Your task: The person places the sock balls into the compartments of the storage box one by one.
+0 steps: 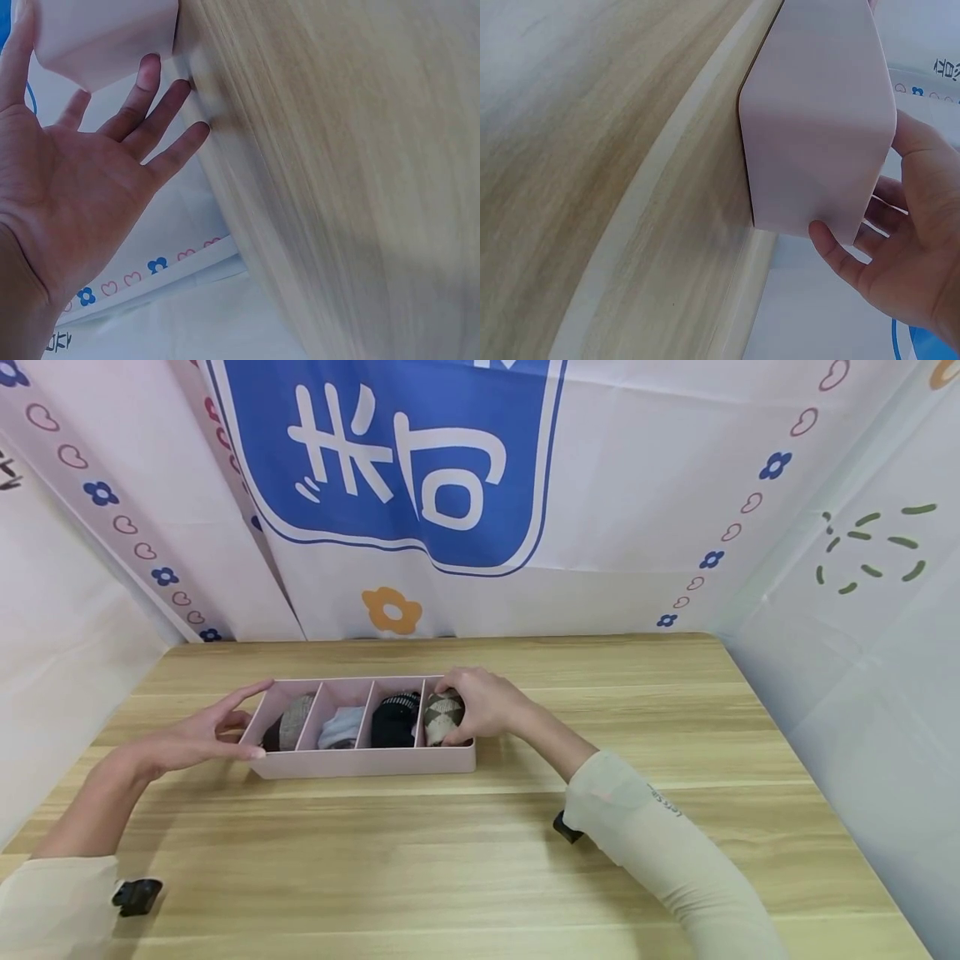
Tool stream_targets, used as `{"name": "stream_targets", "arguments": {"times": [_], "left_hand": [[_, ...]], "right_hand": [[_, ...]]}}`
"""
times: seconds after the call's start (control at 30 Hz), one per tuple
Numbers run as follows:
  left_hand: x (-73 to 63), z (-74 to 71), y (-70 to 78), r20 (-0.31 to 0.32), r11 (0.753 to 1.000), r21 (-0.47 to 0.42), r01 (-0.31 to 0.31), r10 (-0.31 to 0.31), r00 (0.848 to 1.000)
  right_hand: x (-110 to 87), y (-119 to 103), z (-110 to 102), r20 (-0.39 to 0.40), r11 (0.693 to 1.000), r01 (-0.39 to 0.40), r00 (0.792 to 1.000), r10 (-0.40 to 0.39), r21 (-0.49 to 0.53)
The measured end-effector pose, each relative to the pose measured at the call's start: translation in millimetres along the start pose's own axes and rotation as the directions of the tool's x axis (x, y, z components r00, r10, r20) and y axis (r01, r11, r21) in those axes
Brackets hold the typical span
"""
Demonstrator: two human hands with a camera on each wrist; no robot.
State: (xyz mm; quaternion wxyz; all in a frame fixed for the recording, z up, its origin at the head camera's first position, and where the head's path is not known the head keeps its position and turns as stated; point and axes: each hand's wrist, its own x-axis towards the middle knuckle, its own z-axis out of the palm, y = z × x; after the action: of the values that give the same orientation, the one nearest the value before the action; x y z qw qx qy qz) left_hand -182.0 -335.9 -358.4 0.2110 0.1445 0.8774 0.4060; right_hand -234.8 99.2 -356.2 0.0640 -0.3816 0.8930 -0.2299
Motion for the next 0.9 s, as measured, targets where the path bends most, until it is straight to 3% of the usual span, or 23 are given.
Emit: {"name": "stream_targets", "arguments": {"times": [0.17,0.43,0.9], "left_hand": [[-0.9,0.4,-1.1,0.000,1.000,0.009,0.004,-0.004,1.000],[-0.4,-0.2,-2.9,-0.001,1.000,0.011,-0.004,0.004,1.000],[-1.1,0.1,-6.0,-0.002,1.000,0.007,-0.001,0.001,1.000]], "right_hand": [[-9.7,0.3,-3.4,-0.022,0.997,0.018,1.000,-0.016,0.076],[-48.3,6.5,-19.6,-0.160,0.982,0.011,0.987,0.020,0.188],[-125.5,56.7,-28.8,-0.209,0.981,-0.130,0.965,0.158,0.142]]}}
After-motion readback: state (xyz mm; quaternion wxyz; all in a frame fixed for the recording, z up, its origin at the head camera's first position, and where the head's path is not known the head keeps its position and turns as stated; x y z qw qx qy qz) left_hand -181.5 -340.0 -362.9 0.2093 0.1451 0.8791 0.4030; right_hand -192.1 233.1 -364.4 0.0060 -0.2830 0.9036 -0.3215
